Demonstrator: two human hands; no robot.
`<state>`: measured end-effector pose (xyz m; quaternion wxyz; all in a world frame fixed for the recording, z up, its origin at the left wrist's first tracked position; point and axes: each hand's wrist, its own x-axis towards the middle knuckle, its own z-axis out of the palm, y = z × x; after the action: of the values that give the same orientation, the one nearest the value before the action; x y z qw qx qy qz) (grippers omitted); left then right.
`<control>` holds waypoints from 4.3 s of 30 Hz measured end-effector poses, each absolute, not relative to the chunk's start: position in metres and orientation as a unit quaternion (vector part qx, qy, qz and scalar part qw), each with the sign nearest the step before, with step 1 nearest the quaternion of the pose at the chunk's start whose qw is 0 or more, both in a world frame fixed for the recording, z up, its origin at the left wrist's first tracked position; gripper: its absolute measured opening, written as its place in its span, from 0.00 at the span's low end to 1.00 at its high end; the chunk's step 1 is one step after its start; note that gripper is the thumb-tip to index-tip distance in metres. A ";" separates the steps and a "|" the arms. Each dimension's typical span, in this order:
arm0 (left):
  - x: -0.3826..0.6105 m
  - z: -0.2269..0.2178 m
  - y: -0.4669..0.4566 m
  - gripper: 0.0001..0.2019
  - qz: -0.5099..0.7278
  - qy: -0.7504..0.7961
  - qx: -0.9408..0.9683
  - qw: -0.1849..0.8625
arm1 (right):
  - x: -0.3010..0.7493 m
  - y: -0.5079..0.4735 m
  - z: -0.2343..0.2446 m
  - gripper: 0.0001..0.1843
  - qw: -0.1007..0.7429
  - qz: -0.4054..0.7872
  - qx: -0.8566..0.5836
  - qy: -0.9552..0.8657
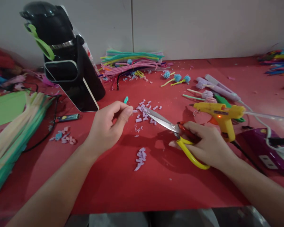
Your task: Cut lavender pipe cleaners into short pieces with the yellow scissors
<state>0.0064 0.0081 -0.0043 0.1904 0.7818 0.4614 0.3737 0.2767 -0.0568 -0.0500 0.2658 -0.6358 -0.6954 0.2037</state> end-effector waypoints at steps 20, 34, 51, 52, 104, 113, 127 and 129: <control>0.015 -0.003 0.000 0.13 0.353 0.469 0.760 0.279 | 0.273 -0.057 -0.051 0.30 0.273 0.178 -0.612 -0.720; 0.014 -0.003 0.001 0.14 0.354 0.473 0.757 0.278 | 0.274 -0.056 -0.052 0.31 0.273 0.171 -0.617 -0.718; 0.013 0.000 0.000 0.13 0.360 0.485 0.753 0.261 | 0.271 -0.058 -0.048 0.31 0.264 0.183 -0.623 -0.713; 0.013 0.000 0.000 0.13 0.361 0.485 0.753 0.261 | 0.271 -0.058 -0.048 0.31 0.267 0.184 -0.621 -0.714; 0.012 -0.002 -0.001 0.15 0.343 0.469 0.762 0.286 | 0.270 -0.058 -0.045 0.34 0.262 0.215 -0.626 -0.703; 0.014 -0.001 -0.001 0.15 0.332 0.472 0.767 0.280 | 0.272 -0.058 -0.049 0.32 0.271 0.215 -0.623 -0.701; 0.013 0.000 -0.001 0.15 0.331 0.472 0.772 0.270 | 0.273 -0.057 -0.049 0.33 0.252 0.214 -0.633 -0.700; 0.013 0.000 -0.002 0.14 0.327 0.474 0.773 0.266 | 0.272 -0.057 -0.048 0.33 0.255 0.215 -0.628 -0.703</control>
<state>0.0129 -0.0016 0.0001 0.2656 0.7734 0.4738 0.3268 0.2720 -0.0571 -0.0477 0.2555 -0.6280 -0.7030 0.2147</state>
